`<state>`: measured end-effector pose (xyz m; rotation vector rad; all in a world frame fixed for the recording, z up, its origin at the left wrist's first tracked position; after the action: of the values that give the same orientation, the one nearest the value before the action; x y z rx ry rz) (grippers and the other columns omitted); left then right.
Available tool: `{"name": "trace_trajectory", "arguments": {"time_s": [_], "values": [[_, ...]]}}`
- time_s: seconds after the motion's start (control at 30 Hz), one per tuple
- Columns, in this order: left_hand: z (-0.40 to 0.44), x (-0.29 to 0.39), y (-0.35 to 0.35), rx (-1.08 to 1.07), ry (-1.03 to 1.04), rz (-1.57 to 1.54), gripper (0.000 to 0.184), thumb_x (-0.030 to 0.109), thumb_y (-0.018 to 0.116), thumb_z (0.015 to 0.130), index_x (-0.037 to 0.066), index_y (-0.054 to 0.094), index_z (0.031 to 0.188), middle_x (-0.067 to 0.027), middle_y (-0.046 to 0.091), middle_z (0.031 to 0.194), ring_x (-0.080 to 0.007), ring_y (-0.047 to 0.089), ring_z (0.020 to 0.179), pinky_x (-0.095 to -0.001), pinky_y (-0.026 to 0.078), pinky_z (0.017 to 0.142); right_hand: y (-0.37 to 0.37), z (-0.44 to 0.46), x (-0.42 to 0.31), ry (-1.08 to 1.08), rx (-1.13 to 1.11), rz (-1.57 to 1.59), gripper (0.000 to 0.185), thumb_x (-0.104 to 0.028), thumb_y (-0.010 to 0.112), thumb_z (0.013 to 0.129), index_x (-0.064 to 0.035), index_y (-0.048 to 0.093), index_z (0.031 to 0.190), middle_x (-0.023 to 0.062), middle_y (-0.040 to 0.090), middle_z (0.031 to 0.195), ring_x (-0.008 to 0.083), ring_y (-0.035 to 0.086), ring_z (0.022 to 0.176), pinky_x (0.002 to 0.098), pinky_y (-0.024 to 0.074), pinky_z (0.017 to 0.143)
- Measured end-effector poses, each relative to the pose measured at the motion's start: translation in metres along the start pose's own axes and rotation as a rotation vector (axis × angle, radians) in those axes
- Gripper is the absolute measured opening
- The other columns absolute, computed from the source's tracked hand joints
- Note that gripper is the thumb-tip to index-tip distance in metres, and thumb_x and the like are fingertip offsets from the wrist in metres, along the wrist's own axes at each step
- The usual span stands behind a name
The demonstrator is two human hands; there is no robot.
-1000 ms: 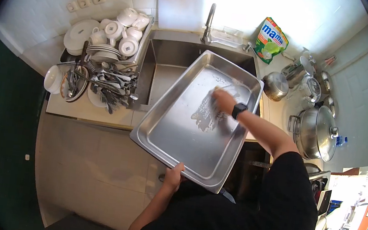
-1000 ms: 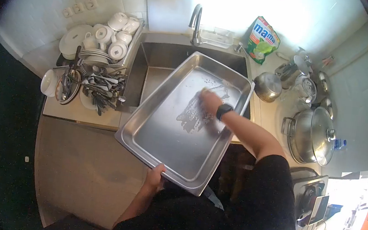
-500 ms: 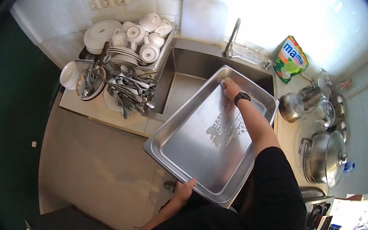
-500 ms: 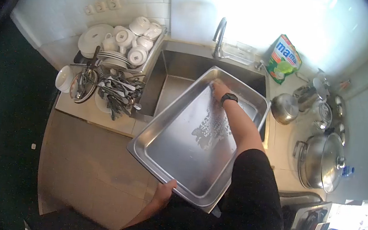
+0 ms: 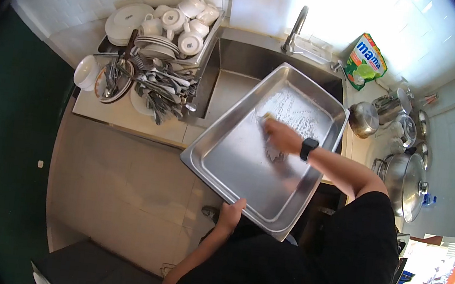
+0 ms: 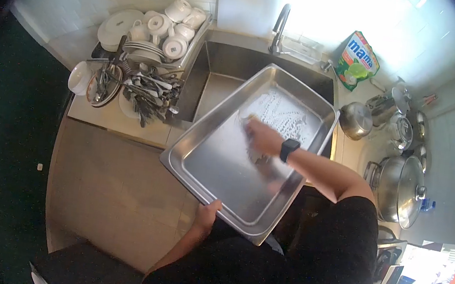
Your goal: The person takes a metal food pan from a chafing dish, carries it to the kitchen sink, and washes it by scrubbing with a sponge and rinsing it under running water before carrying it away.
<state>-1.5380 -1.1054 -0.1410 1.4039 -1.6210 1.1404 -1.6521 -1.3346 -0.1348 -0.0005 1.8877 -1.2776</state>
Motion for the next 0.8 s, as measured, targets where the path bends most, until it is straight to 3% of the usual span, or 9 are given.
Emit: {"name": "trace_trajectory", "arguments": {"time_s": [0.07,0.1,0.17,0.23,0.3,0.4,0.53,0.6,0.8], "values": [[0.002,0.009,-0.001,0.012,0.047,0.047,0.015,0.014,0.042,0.077,0.002,0.043,0.067,-0.0174,0.045,0.061,-0.0289,0.048,0.058,-0.0343,0.037,0.055,-0.034,0.005,0.046,0.203,0.066,-0.117,0.026,0.000,0.042,0.071,-0.0027,0.052,0.095,0.0211,0.050,0.097,0.0364,0.049,0.093,0.0396,0.0397,0.081],[0.003,0.008,-0.006,0.101,0.020,-0.187,0.021,0.016,0.046,0.074,-0.001,0.040,0.062,-0.0108,0.036,0.053,-0.0087,0.036,0.051,-0.0305,0.034,0.049,-0.045,0.013,0.063,0.175,0.163,-0.179,0.028,-0.001,0.042,0.071,-0.0028,0.051,0.097,0.0211,0.050,0.096,0.0365,0.048,0.093,0.0395,0.0399,0.080],[0.006,0.011,-0.004,0.076,0.110,-0.042,0.021,0.017,0.045,0.075,-0.001,0.040,0.063,-0.0125,0.035,0.054,-0.0086,0.035,0.052,-0.0303,0.035,0.049,-0.038,0.026,0.069,0.076,0.252,-0.327,0.027,-0.003,0.041,0.075,-0.0056,0.049,0.101,0.0180,0.055,0.087,0.0334,0.056,0.079,0.0417,0.0430,0.068],[0.006,0.015,0.000,0.020,0.049,-0.002,0.016,0.011,0.042,0.075,0.000,0.043,0.064,-0.0110,0.042,0.057,-0.0191,0.043,0.054,-0.0322,0.036,0.053,0.001,0.022,0.003,0.026,0.089,-0.089,0.032,0.000,0.040,0.075,-0.0057,0.047,0.105,0.0172,0.051,0.101,0.0317,0.053,0.089,0.0390,0.0427,0.076],[0.005,0.016,-0.002,0.069,-0.086,-0.251,0.016,0.010,0.043,0.074,0.001,0.043,0.060,-0.0067,0.041,0.056,-0.0146,0.040,0.053,-0.0306,0.035,0.052,0.035,-0.005,-0.090,-0.409,0.093,-0.137,0.042,0.001,0.038,0.073,-0.0074,0.046,0.114,0.0188,0.040,0.122,0.0331,0.041,0.111,0.0376,0.0326,0.095],[0.003,0.002,0.001,0.088,-0.225,-0.396,0.019,0.010,0.045,0.071,0.001,0.041,0.055,-0.0013,0.041,0.055,-0.0104,0.038,0.053,-0.0293,0.033,0.050,0.043,-0.031,-0.126,-0.284,-0.141,0.025,0.040,0.001,0.043,0.075,-0.0109,0.047,0.113,0.0162,0.038,0.125,0.0315,0.049,0.102,0.0361,0.0417,0.086],[0.005,-0.017,0.000,0.075,-0.318,-0.459,0.011,0.008,0.050,0.068,0.000,0.048,0.061,-0.0005,0.046,0.063,-0.0115,0.044,0.059,-0.0286,0.038,0.056,-0.002,0.004,0.012,0.099,0.007,-0.171,0.032,-0.002,0.050,0.070,-0.0096,0.053,0.101,0.0159,0.058,0.091,0.0304,0.058,0.077,0.0386,0.0462,0.069],[0.006,0.010,-0.012,0.154,-0.114,-0.505,0.012,0.008,0.052,0.068,-0.004,0.051,0.070,-0.0028,0.050,0.068,-0.0123,0.047,0.065,-0.0286,0.040,0.062,-0.024,0.017,0.029,0.169,0.189,-0.144,0.019,-0.003,0.051,0.069,-0.0072,0.057,0.087,0.0160,0.060,0.078,0.0318,0.058,0.072,0.0396,0.0455,0.065],[0.015,0.008,-0.014,0.223,0.077,-0.432,0.050,0.008,0.058,0.063,-0.006,0.037,0.107,-0.0133,0.048,0.097,-0.0231,0.048,0.088,-0.0323,0.038,0.082,0.048,0.001,-0.176,-0.523,0.095,-0.025,0.010,-0.011,0.055,0.066,-0.0070,0.058,0.075,0.0070,0.058,0.073,0.0262,0.053,0.077,0.0351,0.0435,0.067]]}}
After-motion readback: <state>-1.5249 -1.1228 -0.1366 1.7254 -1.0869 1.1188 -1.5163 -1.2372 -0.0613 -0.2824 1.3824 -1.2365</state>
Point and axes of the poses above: each hand's wrist, its own z-axis towards the middle knuckle, its own y-axis out of the palm, x = y × z, the point moved 10 cm from there along z, towards the middle knuckle
